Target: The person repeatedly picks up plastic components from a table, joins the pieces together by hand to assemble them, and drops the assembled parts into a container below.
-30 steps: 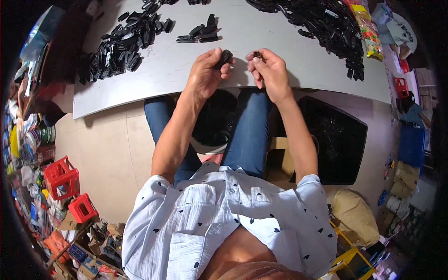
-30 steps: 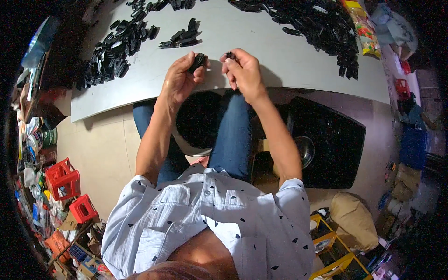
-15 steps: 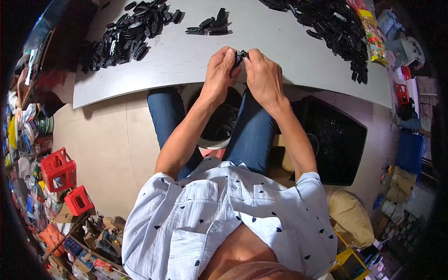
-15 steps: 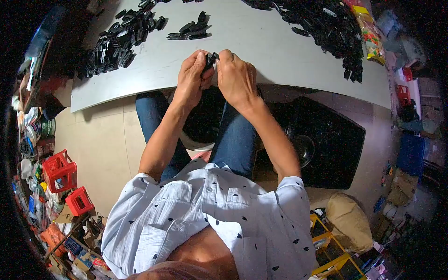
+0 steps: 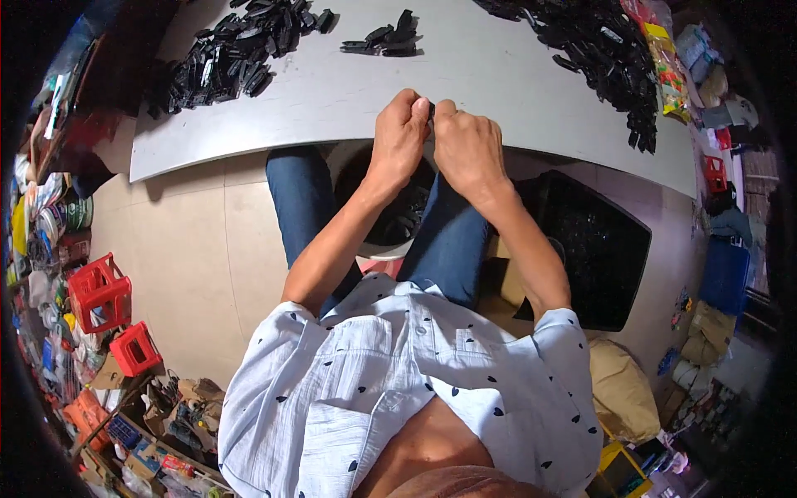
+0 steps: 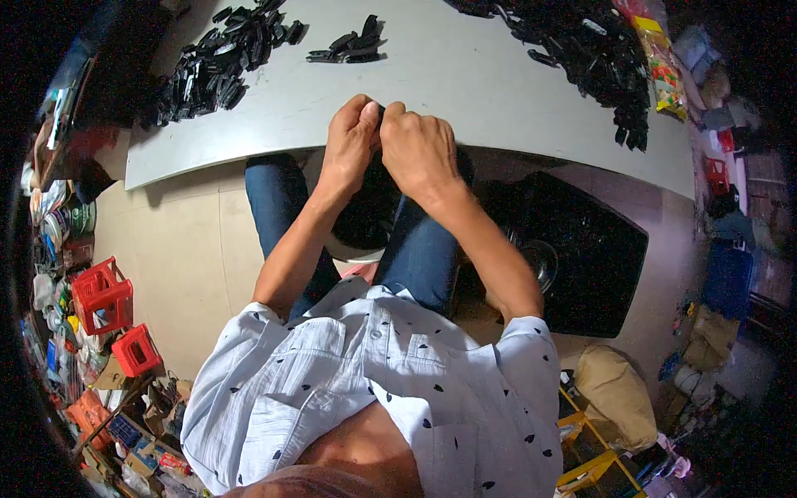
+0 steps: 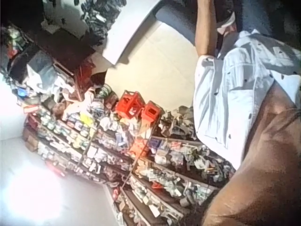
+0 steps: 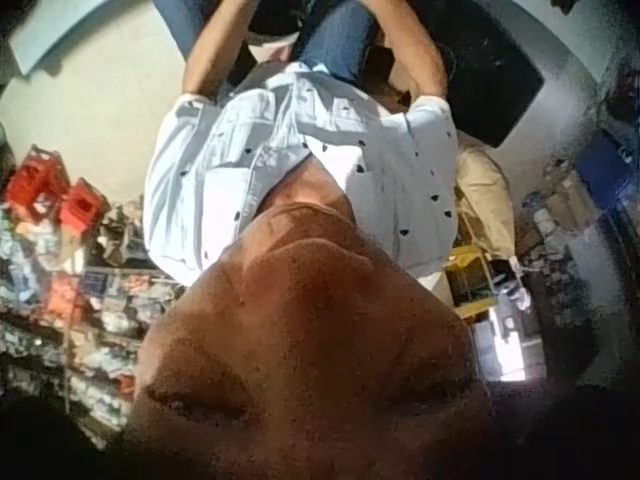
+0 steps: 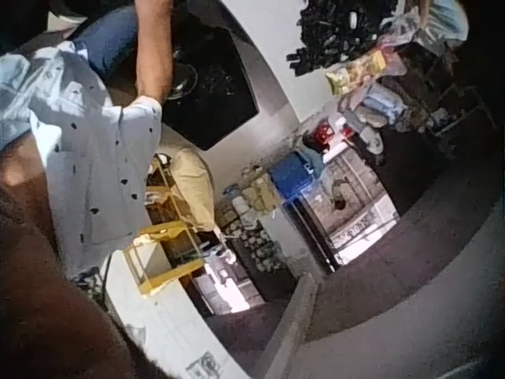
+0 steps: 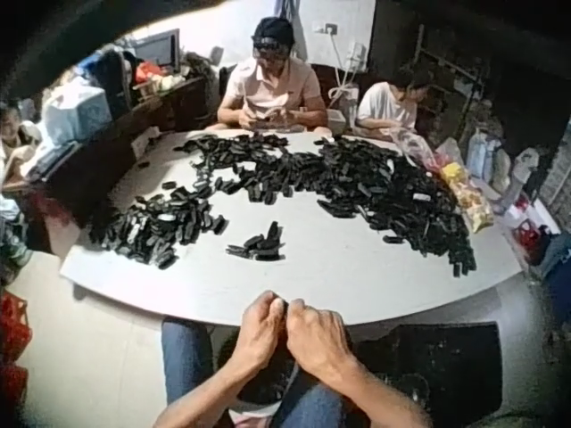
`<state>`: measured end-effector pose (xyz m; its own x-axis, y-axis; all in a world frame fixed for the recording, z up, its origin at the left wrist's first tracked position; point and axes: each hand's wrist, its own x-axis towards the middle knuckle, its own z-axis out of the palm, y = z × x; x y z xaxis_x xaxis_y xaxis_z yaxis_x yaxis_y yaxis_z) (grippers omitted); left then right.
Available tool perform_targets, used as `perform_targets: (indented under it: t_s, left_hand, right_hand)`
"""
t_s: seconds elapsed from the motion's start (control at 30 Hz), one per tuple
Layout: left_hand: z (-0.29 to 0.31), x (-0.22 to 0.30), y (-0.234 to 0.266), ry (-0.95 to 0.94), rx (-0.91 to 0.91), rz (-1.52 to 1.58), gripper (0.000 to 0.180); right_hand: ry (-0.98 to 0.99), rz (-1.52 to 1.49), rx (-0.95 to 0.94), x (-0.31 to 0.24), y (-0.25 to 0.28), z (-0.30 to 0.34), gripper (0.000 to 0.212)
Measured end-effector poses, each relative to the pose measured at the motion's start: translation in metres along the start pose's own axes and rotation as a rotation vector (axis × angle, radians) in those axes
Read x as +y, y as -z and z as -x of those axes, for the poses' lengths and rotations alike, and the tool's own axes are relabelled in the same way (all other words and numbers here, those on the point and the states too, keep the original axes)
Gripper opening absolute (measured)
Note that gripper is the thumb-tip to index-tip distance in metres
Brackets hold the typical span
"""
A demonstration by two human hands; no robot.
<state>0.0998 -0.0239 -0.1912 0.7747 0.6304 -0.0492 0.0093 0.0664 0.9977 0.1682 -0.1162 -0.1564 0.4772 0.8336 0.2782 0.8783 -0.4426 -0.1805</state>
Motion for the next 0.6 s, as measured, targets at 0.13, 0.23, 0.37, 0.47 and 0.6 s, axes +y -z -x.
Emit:
perform_targets:
  t_s: [0.13, 0.23, 0.37, 0.47, 0.6]
  left_hand:
    - [-0.005, -0.004, 0.007, -0.05, -0.011, 0.023, 0.024]
    - [-0.012, 0.012, 0.014, -0.164, -0.053, 0.325, 0.018]
    - [-0.013, 0.016, 0.027, -0.203, -0.222, 0.469, 0.026]
    - [0.002, 0.023, 0.029, -0.088, -0.34, 0.602, 0.03]
    - [0.007, 0.018, 0.035, -0.089, -0.31, 0.557, 0.028]
  right_hand:
    - [0.01, -0.114, 0.0, -0.002, -0.002, 0.001, 0.015]
    - [-0.138, -0.943, -0.176, 0.017, -0.004, -0.001, 0.047]
    - [-0.092, -1.496, -0.129, 0.003, -0.008, -0.004, 0.047]
    - [-0.072, -1.508, -0.126, 0.002, -0.02, -0.003, 0.039]
    - [-0.048, -1.636, -0.272, 0.004, -0.023, 0.005, 0.033]
